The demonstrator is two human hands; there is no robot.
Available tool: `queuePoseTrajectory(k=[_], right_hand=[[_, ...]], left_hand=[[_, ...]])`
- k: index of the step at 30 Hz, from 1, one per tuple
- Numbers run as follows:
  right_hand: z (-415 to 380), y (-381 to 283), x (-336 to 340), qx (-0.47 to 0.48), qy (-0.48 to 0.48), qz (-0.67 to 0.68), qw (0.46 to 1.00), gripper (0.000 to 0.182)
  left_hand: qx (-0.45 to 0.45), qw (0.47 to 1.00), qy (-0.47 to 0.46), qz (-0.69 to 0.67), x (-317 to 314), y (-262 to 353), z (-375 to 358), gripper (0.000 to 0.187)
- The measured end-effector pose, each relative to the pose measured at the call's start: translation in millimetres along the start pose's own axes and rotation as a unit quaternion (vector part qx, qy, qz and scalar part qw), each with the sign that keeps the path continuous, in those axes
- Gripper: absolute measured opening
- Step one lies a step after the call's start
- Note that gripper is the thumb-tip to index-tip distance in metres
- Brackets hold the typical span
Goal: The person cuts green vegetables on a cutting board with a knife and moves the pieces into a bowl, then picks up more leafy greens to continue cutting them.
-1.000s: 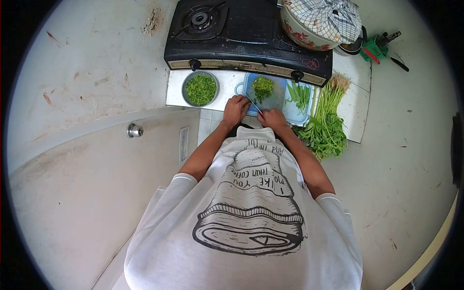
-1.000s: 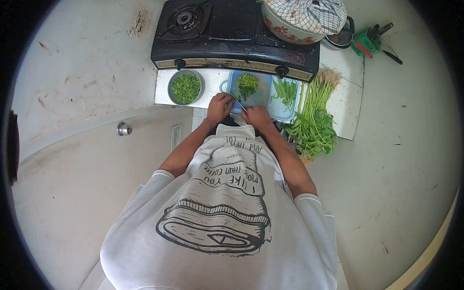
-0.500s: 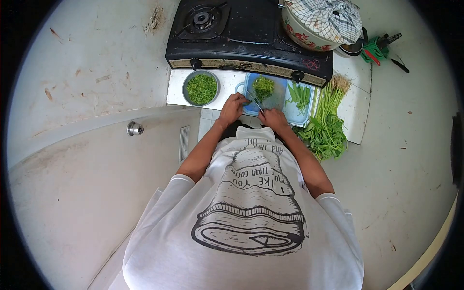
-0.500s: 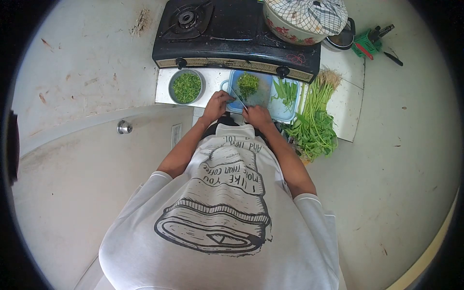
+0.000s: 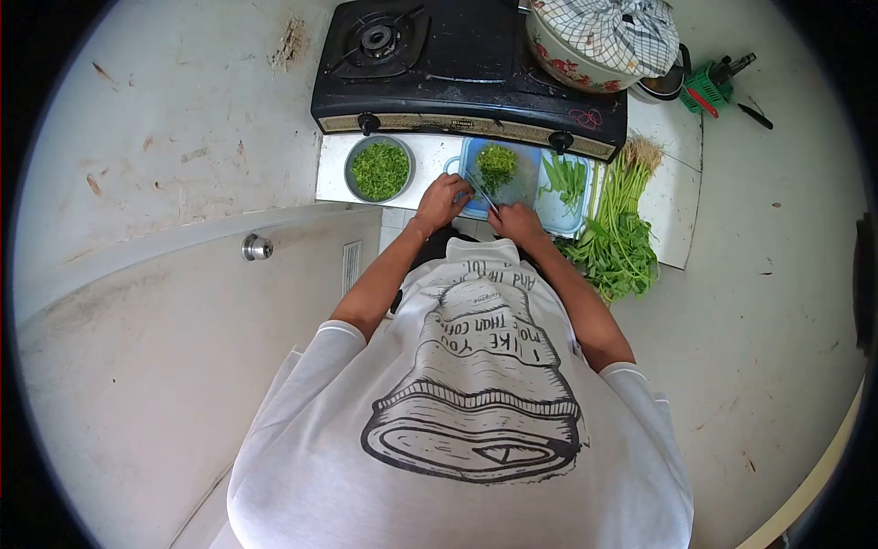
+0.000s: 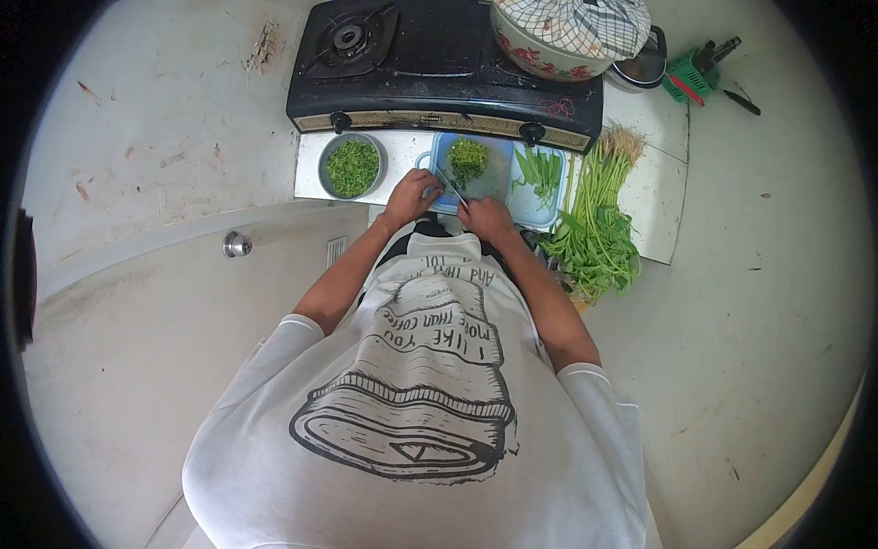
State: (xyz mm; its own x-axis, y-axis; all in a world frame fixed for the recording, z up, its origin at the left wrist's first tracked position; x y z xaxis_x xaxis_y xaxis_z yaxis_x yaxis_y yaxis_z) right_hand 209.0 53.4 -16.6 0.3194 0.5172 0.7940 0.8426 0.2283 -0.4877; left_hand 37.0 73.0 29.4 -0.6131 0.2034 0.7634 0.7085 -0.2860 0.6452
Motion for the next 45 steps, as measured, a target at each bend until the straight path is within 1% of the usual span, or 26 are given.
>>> queuePoseTrajectory(k=[8,11,14,17,20,23,26,29,32,38,41,45], right_hand=[[2.0,0.1,-1.9,0.012,-0.002,0.000,1.000,0.048],[1.5,1.0,-2.3,0.014,0.003,0.014,1.000,0.049],[1.1,2.5,-2.4,0.012,0.002,0.016,1.000,0.050],[-0.3,0.4,1.1,0.003,-0.012,0.007,1.000,0.051],[-2.0,-4.6,8.2,0.007,-0.018,0.004,1.000,0.051],[1.2,1.5,-0.5,-0.003,-0.023,0.020,1.000,0.051],[0.5,2.1,-0.6,0.003,-0.008,0.025,1.000,0.051],[0.1,-1.5,4.1,0.012,-0.017,0.012,1.000,0.049],[-1.6,-3.3,6.6,0.025,-0.009,0.016,1.000,0.049],[-3.3,-11.1,5.5,0.061,0.019,-0.014,0.998,0.047],[-1.0,-10.5,1.0,0.048,-0.004,-0.041,0.998,0.047],[4.8,-18.1,3.8,0.050,0.010,-0.043,0.998,0.046]], left_hand=[[0.014,0.999,0.043,0.002,-4.3,4.6,-10.1,0.011],[0.018,0.998,0.053,0.011,-9.1,4.7,-15.3,0.014],[0.031,0.996,0.086,0.002,-5.6,2.7,-15.3,0.016],[-0.003,0.994,0.099,0.050,-0.9,3.9,-12.3,0.018],[-0.023,0.992,0.081,0.097,0.7,10.6,-11.3,0.015],[-0.023,0.994,0.047,0.092,-6.9,12.9,-16.5,0.013],[-0.022,0.995,0.069,0.063,-9.5,13.8,-22.2,0.012],[-0.004,0.994,0.104,0.022,-5.3,14.3,-23.4,0.013],[0.025,0.994,0.100,0.025,-3.8,12.3,-20.0,0.013],[0.020,0.992,0.118,0.028,-6.9,7.8,-21.0,0.013],[0.020,0.992,0.127,0.012,-8.1,6.4,-22.0,0.013],[0.036,0.991,0.126,0.007,-6.4,7.9,-22.0,0.013]])
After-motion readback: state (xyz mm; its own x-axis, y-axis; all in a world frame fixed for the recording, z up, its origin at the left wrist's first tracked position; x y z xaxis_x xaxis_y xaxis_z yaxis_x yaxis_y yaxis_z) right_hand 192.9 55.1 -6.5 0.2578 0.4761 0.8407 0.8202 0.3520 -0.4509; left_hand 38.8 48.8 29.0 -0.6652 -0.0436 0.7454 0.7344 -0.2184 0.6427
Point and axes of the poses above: each hand's wrist, its own z-axis towards the middle knuckle, its own x-axis out of the back of the hand, y = z × x, the point moved 8 cm from there along z, towards the middle knuckle
